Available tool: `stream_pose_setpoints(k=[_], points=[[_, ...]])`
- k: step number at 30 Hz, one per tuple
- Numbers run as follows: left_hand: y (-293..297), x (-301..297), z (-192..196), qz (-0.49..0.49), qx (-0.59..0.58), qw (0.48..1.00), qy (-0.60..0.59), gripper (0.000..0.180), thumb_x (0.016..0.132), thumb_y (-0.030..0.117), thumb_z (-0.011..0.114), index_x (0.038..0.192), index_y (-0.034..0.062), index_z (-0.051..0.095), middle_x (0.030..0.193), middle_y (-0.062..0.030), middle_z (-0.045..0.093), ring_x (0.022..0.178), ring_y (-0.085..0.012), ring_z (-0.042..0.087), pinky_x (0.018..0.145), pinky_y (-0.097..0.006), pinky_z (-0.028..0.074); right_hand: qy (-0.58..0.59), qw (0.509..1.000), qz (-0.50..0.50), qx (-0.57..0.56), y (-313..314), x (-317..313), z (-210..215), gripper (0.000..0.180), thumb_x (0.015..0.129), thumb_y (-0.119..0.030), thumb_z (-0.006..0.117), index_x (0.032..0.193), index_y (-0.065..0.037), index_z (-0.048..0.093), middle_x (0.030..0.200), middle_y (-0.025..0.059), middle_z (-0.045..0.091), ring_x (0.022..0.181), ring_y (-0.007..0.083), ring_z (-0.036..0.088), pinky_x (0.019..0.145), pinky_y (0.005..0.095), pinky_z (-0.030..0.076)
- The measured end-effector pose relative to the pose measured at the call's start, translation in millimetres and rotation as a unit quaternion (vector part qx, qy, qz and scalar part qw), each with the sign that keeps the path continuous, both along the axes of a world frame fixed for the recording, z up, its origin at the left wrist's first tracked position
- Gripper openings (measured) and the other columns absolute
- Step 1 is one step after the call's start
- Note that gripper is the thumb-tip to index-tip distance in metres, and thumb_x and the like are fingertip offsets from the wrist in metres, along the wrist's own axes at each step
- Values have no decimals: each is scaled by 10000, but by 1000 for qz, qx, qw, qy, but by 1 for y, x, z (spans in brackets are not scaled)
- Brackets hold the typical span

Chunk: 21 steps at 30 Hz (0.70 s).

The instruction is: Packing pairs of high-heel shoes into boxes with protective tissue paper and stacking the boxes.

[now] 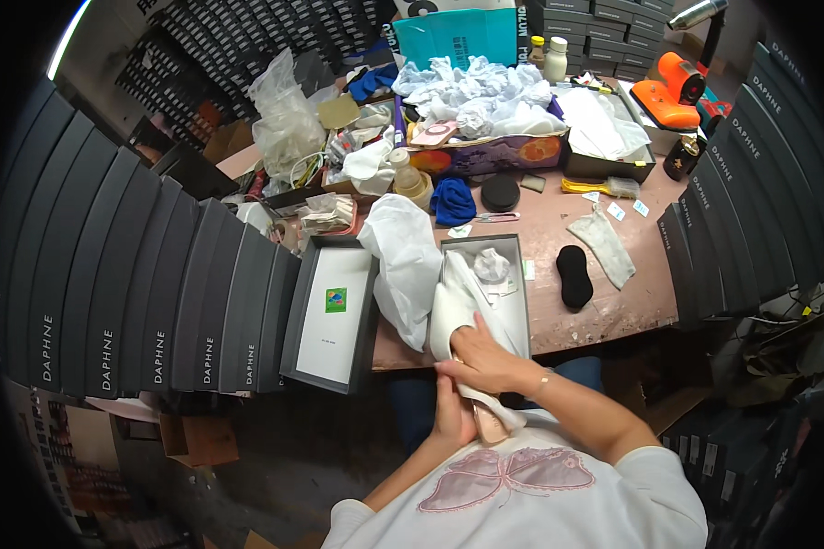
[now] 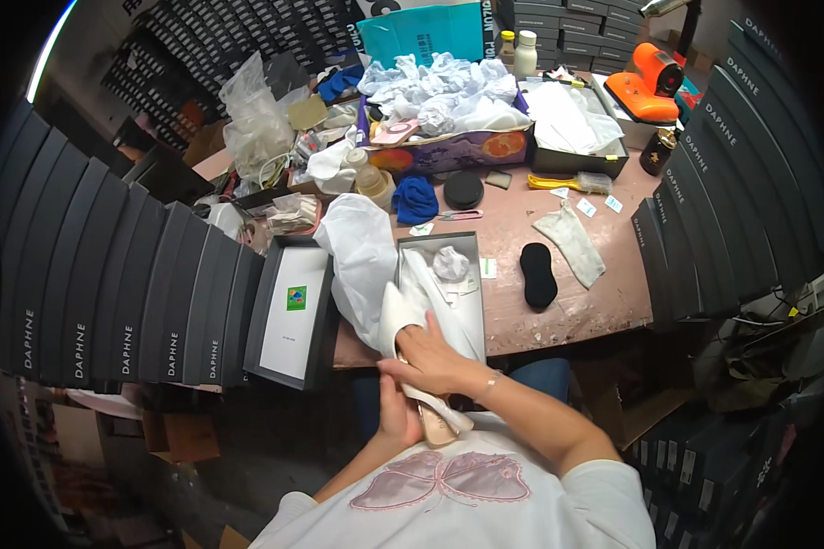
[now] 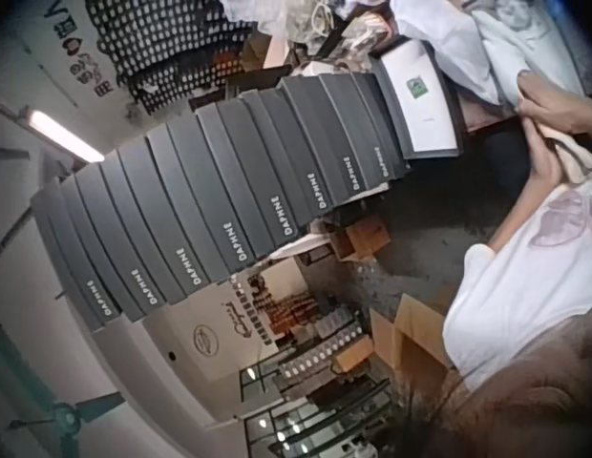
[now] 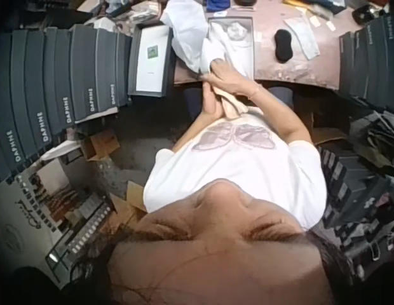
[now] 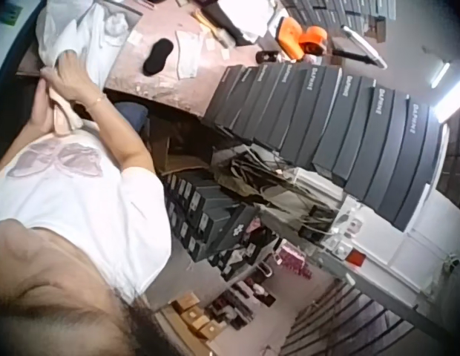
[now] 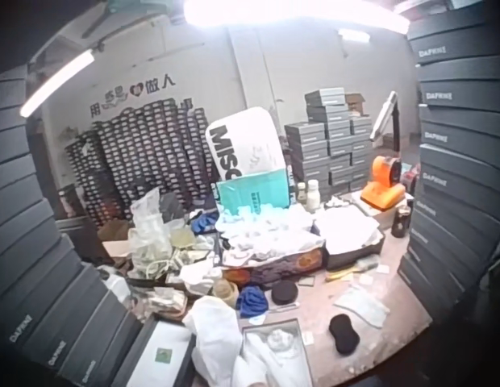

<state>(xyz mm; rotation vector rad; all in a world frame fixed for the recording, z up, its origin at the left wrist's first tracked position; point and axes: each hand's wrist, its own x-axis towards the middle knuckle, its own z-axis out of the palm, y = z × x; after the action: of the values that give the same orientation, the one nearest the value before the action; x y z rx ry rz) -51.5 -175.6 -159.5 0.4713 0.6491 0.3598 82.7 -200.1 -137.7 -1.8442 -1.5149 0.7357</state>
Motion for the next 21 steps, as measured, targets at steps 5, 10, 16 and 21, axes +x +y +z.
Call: stream_pose_setpoints(k=[5, 10, 16, 21], points=[[13, -5, 19, -11, 48, 998, -30, 766, 929, 667, 288, 1463, 120, 245, 1448, -86, 366, 1326, -255, 378, 1091, -426, 329, 44, 997, 18, 53, 23, -6, -11, 537, 957, -476, 387, 969, 39, 536, 987, 229, 532, 1023, 397, 504, 1056, 604, 203], [79, 20, 15, -39, 112, 993, -12, 588, 985, 529, 350, 1422, 139, 302, 1224, -137, 524, 1106, -268, 553, 944, -427, 468, -2, 998, 49, 26, -1, -15, 20, 594, 964, -491, 356, 924, 72, 540, 957, 273, 534, 1018, 404, 491, 1041, 565, 234], [81, 21, 0, -9, 142, 987, 79, 422, 1004, 411, 404, 1287, 99, 385, 1010, -115, 567, 924, -225, 594, 832, -379, 508, -18, 999, 20, -34, 11, -36, -5, 713, 952, -550, 359, 958, 125, 587, 972, 313, 549, 1046, 433, 491, 1021, 528, 261], [72, 7, 6, -44, 194, 977, 82, 457, 1014, 378, 385, 1377, 108, 321, 1001, -145, 594, 887, -263, 625, 803, -399, 532, -33, 970, -21, 238, -14, -50, -19, 616, 953, -490, 402, 1047, 103, 541, 1000, 292, 548, 976, 402, 502, 909, 462, 330]])
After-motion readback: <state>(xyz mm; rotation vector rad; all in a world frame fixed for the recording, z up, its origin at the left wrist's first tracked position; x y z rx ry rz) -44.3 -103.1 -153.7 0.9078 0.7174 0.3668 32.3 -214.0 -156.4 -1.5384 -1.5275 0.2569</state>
